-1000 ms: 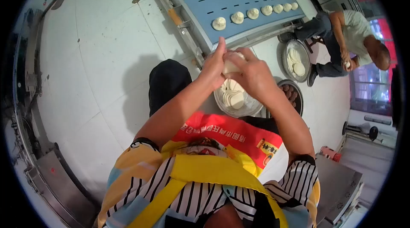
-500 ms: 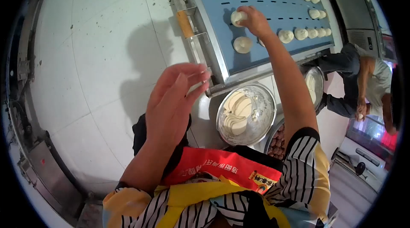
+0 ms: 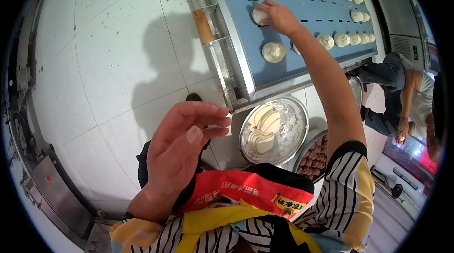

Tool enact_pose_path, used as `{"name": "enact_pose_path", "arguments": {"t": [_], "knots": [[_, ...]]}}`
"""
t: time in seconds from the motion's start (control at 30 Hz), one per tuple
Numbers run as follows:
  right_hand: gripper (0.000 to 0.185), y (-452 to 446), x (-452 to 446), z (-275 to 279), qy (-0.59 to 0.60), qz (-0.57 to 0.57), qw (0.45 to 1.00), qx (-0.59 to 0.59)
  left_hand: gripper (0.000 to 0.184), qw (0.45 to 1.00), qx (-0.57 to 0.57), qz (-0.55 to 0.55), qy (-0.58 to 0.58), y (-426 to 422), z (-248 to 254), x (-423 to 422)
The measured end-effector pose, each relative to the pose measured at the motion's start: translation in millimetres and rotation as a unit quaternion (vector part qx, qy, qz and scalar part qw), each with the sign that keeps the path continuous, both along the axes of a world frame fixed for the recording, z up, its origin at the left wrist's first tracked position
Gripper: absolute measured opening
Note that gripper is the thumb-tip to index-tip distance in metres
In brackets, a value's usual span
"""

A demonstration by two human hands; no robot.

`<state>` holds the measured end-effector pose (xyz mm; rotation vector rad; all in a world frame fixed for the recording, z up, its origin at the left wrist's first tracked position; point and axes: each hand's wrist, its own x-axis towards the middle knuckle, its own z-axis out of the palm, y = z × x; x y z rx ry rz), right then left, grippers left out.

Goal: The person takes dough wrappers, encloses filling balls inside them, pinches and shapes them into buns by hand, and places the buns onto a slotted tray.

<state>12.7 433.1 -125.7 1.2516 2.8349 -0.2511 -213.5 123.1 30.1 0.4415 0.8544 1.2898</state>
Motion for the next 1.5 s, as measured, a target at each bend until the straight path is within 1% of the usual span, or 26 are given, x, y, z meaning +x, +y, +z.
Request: {"name": "enact_pose_path", "arguments": {"t": [0.1, 0.2, 0.27, 0.4, 0.5, 0.6, 0.7, 0.8, 0.9, 0.93, 1.1, 1.2, 1.3, 1.4, 1.5], "knots": [[0.046, 9, -5, 4, -0.051, 0.079, 0.996, -0.002, 0.039, 1.000, 0.014, -0.009, 0.010, -5, -3, -3], [0.041, 13, -1, -4, -0.072, 0.144, 0.985, 0.055, 0.039, 1.000, 0.013, -0.002, 0.012, -7, -3, -2], [0.037, 18, 4, -12, -0.061, 0.179, 0.978, 0.091, 0.039, 1.000, 0.012, -0.003, 0.009, -6, -4, -1], [0.036, 11, 11, -10, -0.068, 0.197, 0.972, 0.112, 0.038, 1.000, 0.009, -0.021, -0.001, -2, -1, 3], [0.042, 14, 9, -12, -0.093, 0.205, 0.969, 0.105, 0.036, 0.999, 0.001, -0.040, 0.007, 0, 0, 5], [0.052, 1, -6, 19, -0.095, 0.085, 0.992, 0.005, 0.035, 0.998, 0.007, -0.069, 0.006, -3, 0, 4], [0.062, -14, -19, 25, -0.074, -0.090, 0.993, 0.030, 0.033, 0.999, 0.004, -0.048, 0.015, -5, 3, 3], [0.061, 3, -19, 0, -0.093, -0.067, 0.993, -0.030, 0.033, 0.998, 0.007, -0.060, 0.008, -4, 2, 2], [0.058, 9, -9, -11, -0.061, 0.003, 0.998, 0.009, 0.033, 0.998, 0.008, -0.065, 0.010, -5, 2, 0], [0.056, 11, -9, -11, -0.057, 0.014, 0.998, 0.004, 0.033, 0.998, 0.006, -0.064, 0.011, -5, 2, 0], [0.050, 19, -6, -14, -0.044, 0.049, 0.998, -0.003, 0.033, 0.998, -0.005, -0.067, 0.004, -5, 3, 0], [0.049, 14, -12, -7, -0.065, 0.053, 0.996, -0.005, 0.033, 0.998, 0.002, -0.070, 0.005, -5, 1, 0], [0.052, 13, -16, -4, -0.085, 0.030, 0.995, -0.036, 0.033, 0.997, -0.008, -0.078, 0.012, -3, 5, 0], [0.051, 3, -18, 6, -0.022, -0.005, 1.000, 0.003, 0.032, 0.997, -0.004, -0.077, -0.010, -4, 2, -1], [0.069, -2, -25, 13, -0.049, -0.122, 0.991, -0.020, 0.032, 0.998, -0.008, -0.067, 0.007, -7, 5, -1]]}}
